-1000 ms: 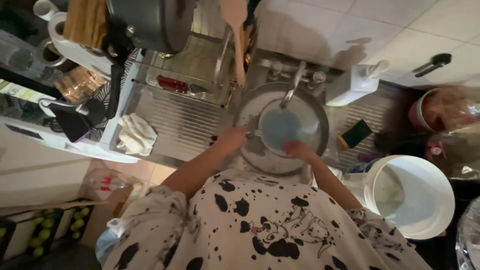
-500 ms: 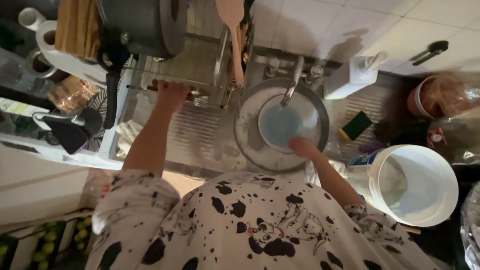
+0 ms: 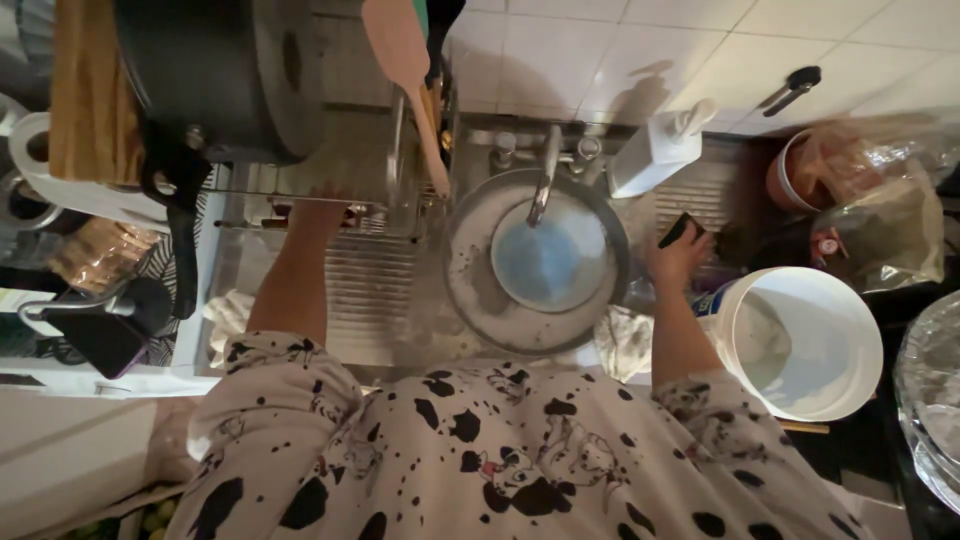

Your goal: Washing various dishes including pots, plates, and cutlery in a kitchen sink.

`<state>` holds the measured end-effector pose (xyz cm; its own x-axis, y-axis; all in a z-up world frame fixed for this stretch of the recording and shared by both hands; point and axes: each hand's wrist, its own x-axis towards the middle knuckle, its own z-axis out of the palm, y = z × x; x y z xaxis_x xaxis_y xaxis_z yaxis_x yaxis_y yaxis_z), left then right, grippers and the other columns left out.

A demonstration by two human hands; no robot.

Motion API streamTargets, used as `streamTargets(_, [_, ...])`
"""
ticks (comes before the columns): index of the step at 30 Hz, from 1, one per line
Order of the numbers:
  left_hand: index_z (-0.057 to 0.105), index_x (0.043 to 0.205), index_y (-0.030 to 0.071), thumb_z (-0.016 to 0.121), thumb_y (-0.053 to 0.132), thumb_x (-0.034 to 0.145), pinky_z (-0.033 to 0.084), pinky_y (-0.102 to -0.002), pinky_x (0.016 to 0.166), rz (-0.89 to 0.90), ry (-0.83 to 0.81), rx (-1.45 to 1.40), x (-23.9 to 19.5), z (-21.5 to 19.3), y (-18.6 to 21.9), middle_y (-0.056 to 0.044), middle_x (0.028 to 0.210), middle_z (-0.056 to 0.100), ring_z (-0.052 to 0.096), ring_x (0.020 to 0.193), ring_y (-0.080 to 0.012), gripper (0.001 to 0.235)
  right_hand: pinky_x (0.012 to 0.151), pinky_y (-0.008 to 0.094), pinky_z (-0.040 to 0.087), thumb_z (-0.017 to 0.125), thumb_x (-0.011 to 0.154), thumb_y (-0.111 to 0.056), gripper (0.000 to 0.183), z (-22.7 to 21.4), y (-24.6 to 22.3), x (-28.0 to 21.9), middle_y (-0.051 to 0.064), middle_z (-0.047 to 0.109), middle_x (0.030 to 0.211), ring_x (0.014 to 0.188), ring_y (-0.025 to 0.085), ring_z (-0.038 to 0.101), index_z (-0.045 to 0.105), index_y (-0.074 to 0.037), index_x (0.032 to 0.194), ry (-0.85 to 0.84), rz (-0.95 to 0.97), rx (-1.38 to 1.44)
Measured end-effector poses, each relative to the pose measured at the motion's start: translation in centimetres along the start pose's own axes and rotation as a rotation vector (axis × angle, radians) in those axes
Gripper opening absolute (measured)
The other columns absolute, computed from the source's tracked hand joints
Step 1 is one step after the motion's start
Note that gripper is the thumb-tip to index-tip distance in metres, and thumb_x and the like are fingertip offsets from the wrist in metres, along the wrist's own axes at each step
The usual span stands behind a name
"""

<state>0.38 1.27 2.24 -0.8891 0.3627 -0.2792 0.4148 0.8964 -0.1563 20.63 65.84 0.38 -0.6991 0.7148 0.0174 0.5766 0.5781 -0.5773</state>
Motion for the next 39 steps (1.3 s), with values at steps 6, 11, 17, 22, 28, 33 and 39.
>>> streamTargets(6, [0.058,0.145,0.014,0.032,0.023,0.111,0.021,-0.058,0.127,-0.032,0.050,0.069,-1.5,-0.6,1.2,-0.015,0.144,0.065,0.061,0.134,-0.0303,0.044,0.098,0.061,0.050,0.085,0.078,-0.005,0.072,3.3,2.2,2.6,0.028,0.045,0.127,0.116,0.051,0.057,0.039,-0.002,0.132,0.093,0.107,0.378])
streamTargets(11, [0.064,0.134,0.013,0.069,0.028,0.089,0.058,-0.045,0.081,-0.102,0.333,0.288,-1.6,-0.7,3.1,-0.006,0.106,0.075,0.072,0.095,-0.0260,0.048,0.097,0.052,0.053,0.086,0.073,-0.044,0.074,9.6,-0.4,-3.8,0.027,0.069,0.123,0.112,0.043,0.067,0.068,-0.005,0.134,-0.529,0.168,0.352])
streamTargets(17, [0.073,0.091,0.007,0.074,-0.002,0.082,0.046,-0.053,0.071,-0.278,0.139,0.219,-7.0,-10.1,9.4,0.001,0.054,0.047,0.060,0.059,-0.0275,0.012,0.114,0.058,0.044,0.090,0.065,-0.038,0.088,8.5,-3.8,-10.5,0.028,0.060,0.129,0.127,0.047,0.057,0.049,-0.004,0.134,-0.534,-0.017,0.087])
streamTargets(22, [0.067,0.083,0.020,0.069,0.023,0.084,0.038,-0.050,0.072,-0.333,-0.158,0.407,-12.4,-12.1,17.9,0.004,0.064,0.047,0.046,0.066,-0.0117,0.004,0.103,0.059,0.052,0.089,0.068,-0.038,0.087,14.0,-1.5,-8.8,0.024,0.061,0.124,0.117,0.046,0.064,0.039,-0.008,0.133,-0.495,-0.017,-0.096])
streamTargets(28, [0.070,0.091,0.012,0.061,0.023,0.095,0.045,-0.051,0.086,-0.051,0.158,0.118,-14.0,-9.0,24.8,-0.010,0.083,0.062,0.060,0.080,-0.0246,0.015,0.089,0.049,0.059,0.080,0.073,-0.027,0.050,11.9,-2.8,-4.9,0.015,0.073,0.109,0.103,0.034,0.071,0.066,-0.011,0.118,-0.406,0.222,0.025])
streamTargets(33, [0.078,0.073,0.012,0.068,0.029,0.077,0.054,-0.049,0.064,0.101,-0.055,-0.328,-9.2,-8.5,27.8,-0.012,0.071,0.067,0.070,0.074,-0.0280,0.020,0.065,0.053,0.057,0.069,0.079,-0.033,0.025,13.7,-0.5,-0.7,0.015,0.075,0.083,0.084,0.037,0.075,0.077,-0.013,0.090,-0.326,-0.093,-0.005])
streamTargets(39, [0.029,0.154,-0.010,0.090,0.038,0.073,0.009,-0.056,0.126,-0.088,-0.084,-1.038,-3.0,-5.3,30.6,-0.037,0.160,0.027,0.001,0.156,-0.0479,0.112,0.085,0.066,0.051,0.072,0.064,-0.004,0.058,7.6,-10.3,-0.5,0.030,0.071,0.100,0.097,0.056,0.065,0.068,-0.002,0.122,-0.556,-0.876,0.206])
